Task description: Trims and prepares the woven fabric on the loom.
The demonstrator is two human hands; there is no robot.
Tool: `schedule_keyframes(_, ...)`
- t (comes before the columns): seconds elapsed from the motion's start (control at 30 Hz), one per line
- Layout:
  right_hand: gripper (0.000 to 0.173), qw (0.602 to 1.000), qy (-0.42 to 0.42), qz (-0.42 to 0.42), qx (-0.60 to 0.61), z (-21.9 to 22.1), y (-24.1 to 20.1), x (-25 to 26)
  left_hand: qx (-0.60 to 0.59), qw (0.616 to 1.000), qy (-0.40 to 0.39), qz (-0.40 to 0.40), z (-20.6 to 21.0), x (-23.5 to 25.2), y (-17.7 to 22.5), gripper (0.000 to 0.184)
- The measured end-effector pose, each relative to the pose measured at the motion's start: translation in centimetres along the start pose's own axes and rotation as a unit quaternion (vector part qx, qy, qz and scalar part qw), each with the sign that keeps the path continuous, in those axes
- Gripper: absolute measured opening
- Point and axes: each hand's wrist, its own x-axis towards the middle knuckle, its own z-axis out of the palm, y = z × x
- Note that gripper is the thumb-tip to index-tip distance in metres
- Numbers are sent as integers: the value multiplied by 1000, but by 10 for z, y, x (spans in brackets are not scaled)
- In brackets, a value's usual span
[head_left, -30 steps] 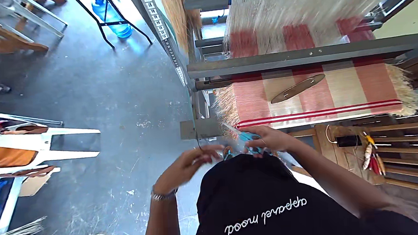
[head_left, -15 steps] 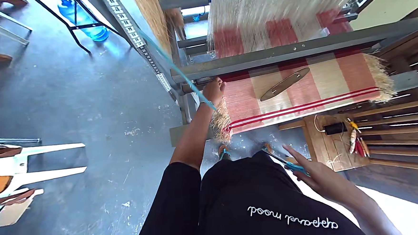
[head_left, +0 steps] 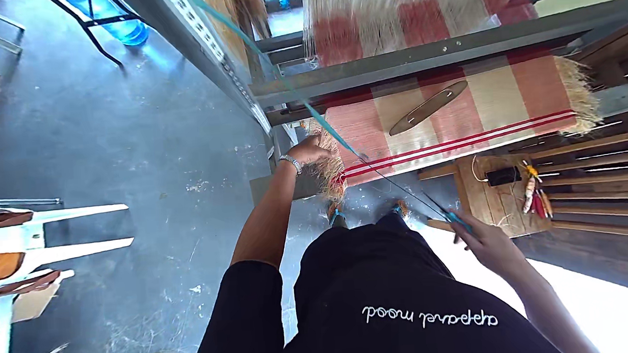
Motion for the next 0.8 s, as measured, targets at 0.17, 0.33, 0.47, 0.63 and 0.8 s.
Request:
schedule_keyframes(0.17,45,933,-38,-82,348,26,-56,49,36,998,-24,-40,4,-23,16,45)
schedule_keyframes(0.33,45,793,-203,-122,562,46,-88,64,-60,988,-24,-141,23,-47,19,47)
schedule_keyframes(0.47,44,687,-233,-28,688,58,-90,65,-36,995,15,-89,34,-76,-3,31)
schedule_keyframes(0.63,52,665,-157,74,726,74,-56,68,-22,992,121,-25,22,-133,-59,31)
schedule_keyframes(0.8,40,841,-120,-3,527,76,-57,60,214,908,353,-68,13,-188,-50,40)
